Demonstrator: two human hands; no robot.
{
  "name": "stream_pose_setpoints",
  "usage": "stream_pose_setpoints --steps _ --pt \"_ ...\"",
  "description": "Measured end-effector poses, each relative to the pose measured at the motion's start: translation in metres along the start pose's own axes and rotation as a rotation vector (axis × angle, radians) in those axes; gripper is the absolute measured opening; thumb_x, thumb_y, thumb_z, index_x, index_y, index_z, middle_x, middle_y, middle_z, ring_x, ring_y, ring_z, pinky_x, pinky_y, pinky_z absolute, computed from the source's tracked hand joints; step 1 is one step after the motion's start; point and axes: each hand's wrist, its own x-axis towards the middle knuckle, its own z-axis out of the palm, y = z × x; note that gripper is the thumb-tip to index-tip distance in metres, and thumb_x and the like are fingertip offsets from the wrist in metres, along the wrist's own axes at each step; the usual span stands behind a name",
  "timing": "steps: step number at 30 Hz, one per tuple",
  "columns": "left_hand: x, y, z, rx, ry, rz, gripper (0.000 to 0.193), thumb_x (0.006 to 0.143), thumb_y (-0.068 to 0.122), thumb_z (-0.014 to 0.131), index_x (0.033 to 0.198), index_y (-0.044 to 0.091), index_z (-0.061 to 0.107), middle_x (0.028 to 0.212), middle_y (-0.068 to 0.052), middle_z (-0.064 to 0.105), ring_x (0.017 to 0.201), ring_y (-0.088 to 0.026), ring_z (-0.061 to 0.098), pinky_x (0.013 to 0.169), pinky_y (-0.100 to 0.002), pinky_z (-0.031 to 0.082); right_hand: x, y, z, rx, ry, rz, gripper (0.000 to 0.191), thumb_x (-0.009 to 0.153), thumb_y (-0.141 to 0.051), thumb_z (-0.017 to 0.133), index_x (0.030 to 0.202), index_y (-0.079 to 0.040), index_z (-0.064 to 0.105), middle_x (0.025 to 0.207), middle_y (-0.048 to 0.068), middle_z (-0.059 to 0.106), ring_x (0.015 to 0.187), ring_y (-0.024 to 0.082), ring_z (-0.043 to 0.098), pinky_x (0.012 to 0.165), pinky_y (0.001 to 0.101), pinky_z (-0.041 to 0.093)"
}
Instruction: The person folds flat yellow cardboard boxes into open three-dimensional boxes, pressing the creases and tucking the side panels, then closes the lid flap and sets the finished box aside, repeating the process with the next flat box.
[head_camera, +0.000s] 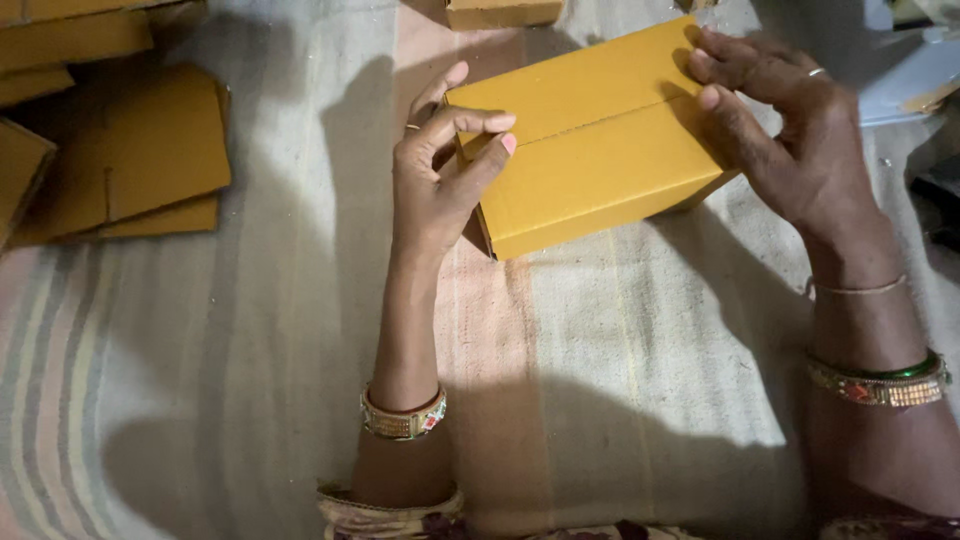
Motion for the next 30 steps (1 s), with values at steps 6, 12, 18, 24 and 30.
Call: stream_pose_setpoints --steps 6,12,18,24,30 --pt "-0.001 0.006 0.007 -0.085 0.024 -0.197 0.025 0.086 0.005 0.076 0.11 0.009 0.071 0.128 -0.006 0.065 0.096 -0.016 0.072 0.08 -0.029 0.066 0.008 -0.017 0.003 -0.549 -0.026 -0.106 0.03 0.107 -0.027 0.074 0.123 -0.003 0.072 0.135 0.011 0.069 0.135 0.032 0.062 0.115 0.0473 0.047" --pt "-0.003 -0.006 0.012 -0.09 0.039 -0.065 0.027 0.089 0.002 0.08 0.113 0.007 0.069 0.125 -0.006 0.064 0.109 -0.015 0.069 0.093 -0.03 0.061 -0.004 -0.051 0.063 -0.576 -0.159 -0.359 0.051 0.11 -0.037 0.049 0.144 0.0 0.058 0.15 0.018 0.056 0.143 0.034 0.052 0.123 0.0498 0.035" --pt "-0.004 -0.009 0.013 -0.074 0.026 -0.042 0.032 0.091 0.007 0.081 0.12 0.006 0.067 0.13 -0.008 0.063 0.114 -0.016 0.067 0.097 -0.033 0.061 -0.006 -0.046 0.056 -0.372 -0.167 -0.333 0.048 0.115 -0.035 0.036 0.145 -0.004 0.055 0.15 0.016 0.053 0.145 0.032 0.045 0.124 0.0507 0.03" --pt "-0.005 -0.002 0.01 -0.196 -0.004 -0.131 0.068 0.092 0.028 0.078 0.151 0.014 0.046 0.134 -0.012 0.064 0.115 -0.022 0.071 0.098 -0.037 0.064 0.003 -0.02 0.031 -0.46 -0.128 -0.174 0.06 0.116 -0.046 0.035 0.151 0.0 0.051 0.154 0.022 0.05 0.147 0.036 0.044 0.122 0.0531 0.031" --pt "-0.008 0.003 0.009 -0.233 -0.012 -0.162 0.076 0.092 0.034 0.078 0.155 0.013 0.041 0.12 -0.014 0.069 0.111 -0.024 0.072 0.097 -0.039 0.064 -0.005 -0.014 0.029 -0.475 -0.079 -0.13 0.058 0.117 -0.041 0.04 0.159 -0.001 0.043 0.157 0.026 0.045 0.152 0.037 0.034 0.12 0.0594 0.013"
